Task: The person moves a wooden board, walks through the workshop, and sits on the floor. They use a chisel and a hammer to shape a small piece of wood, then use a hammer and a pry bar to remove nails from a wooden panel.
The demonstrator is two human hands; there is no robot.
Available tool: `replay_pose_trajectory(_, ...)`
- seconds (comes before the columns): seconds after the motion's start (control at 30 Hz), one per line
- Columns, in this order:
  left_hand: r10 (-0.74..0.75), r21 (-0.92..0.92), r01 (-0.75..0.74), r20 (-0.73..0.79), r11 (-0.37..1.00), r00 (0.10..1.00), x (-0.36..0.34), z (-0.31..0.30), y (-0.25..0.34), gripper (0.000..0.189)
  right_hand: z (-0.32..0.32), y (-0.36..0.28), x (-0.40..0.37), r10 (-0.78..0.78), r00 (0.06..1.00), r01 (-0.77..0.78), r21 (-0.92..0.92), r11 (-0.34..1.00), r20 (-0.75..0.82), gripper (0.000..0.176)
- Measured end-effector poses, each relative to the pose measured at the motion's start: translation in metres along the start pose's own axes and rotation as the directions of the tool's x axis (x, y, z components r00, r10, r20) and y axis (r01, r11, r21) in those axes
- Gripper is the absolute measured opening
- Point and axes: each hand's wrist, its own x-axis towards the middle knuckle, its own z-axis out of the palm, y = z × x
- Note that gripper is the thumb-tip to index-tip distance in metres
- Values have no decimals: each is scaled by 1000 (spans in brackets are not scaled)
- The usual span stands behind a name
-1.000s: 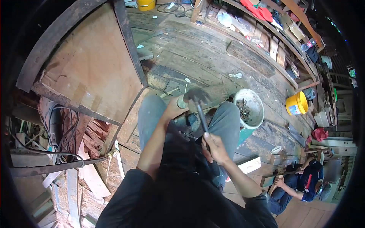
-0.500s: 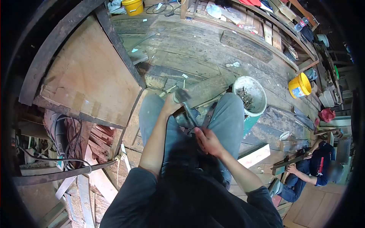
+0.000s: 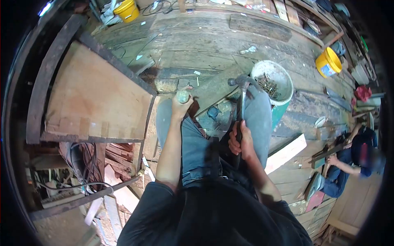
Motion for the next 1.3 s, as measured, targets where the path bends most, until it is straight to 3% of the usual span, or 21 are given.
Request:
replay_pose_trajectory(0.27, 6, -8, -5, 22, 1000, 1000, -6, -1, 20, 35, -12, -2, 15, 48, 999, -49, 347, 936, 11, 47)
replay_pose_trajectory(0.33, 126, 274, -158, 132, 949, 983, -10, -4, 27, 37, -12, 0, 19, 49, 999, -52, 358, 932, 20, 47)
replay_pose_trajectory(0.37, -39, 209, 13, 122, 978, 992, -14, -5, 28, 41, -11, -2, 21, 71, 997, -72, 376, 924, 16, 47)
replay_pose_trajectory(0.4, -40, 206, 15, 120, 979, 992, -16, -5, 29, 41, -10, -2, 23, 93, 996, -90, 394, 914, 12, 47)
replay_pose_trajectory(0.47, -1, 291, -52, 181, 955, 983, -22, -2, 33, 45, -9, -1, 26, 103, 995, -99, 397, 912, 11, 48)
replay_pose_trajectory(0.53, -54, 310, -2, 171, 951, 984, -34, 7, 41, 50, -7, 0, 28, 119, 993, -116, 396, 911, 17, 48)
replay_pose_trajectory(0.6, 10, 354, -117, 290, 928, 957, -49, 10, 44, 54, -5, -1, 29, 111, 994, -105, 375, 921, 6, 48)
replay_pose_trajectory(0.63, -48, 361, -62, 286, 930, 957, -51, 8, 45, 55, -3, -1, 31, 113, 994, -108, 375, 921, 8, 48)
replay_pose_trajectory(0.8, 31, 443, -172, 307, 880, 951, -49, 1, 44, 45, -3, 3, 34, 107, 993, -121, 465, 877, 56, 47)
replay_pose_trajectory(0.87, -11, 248, 18, -31, 969, 999, -38, 0, 44, 43, -4, 5, 36, 104, 992, -125, 476, 870, 71, 47)
replay_pose_trajectory(0.93, -103, -40, 97, -221, 995, 970, -20, -7, 30, 36, -3, 6, 41, 89, 991, -125, 482, 867, 96, 47)
replay_pose_trajectory(1.0, -27, 126, 56, -218, 990, 976, -1, -12, 23, 35, -3, 7, 42, 74, 988, -134, 511, 849, 135, 47)
replay_pose_trajectory(1.13, -102, 149, 135, -210, 980, 972, 40, -15, 12, 35, -2, 11, 43, 69, 988, -132, 522, 842, 139, 47)
replay_pose_trajectory(1.2, -133, 54, 145, -193, 988, 972, 58, -21, 11, 36, -4, 12, 41, 79, 985, -152, 541, 827, 155, 47)
replay_pose_trajectory(1.3, -75, 72, 91, -203, 993, 976, 65, -23, 27, 39, -4, 10, 39, 65, 986, -138, 545, 827, 151, 46)
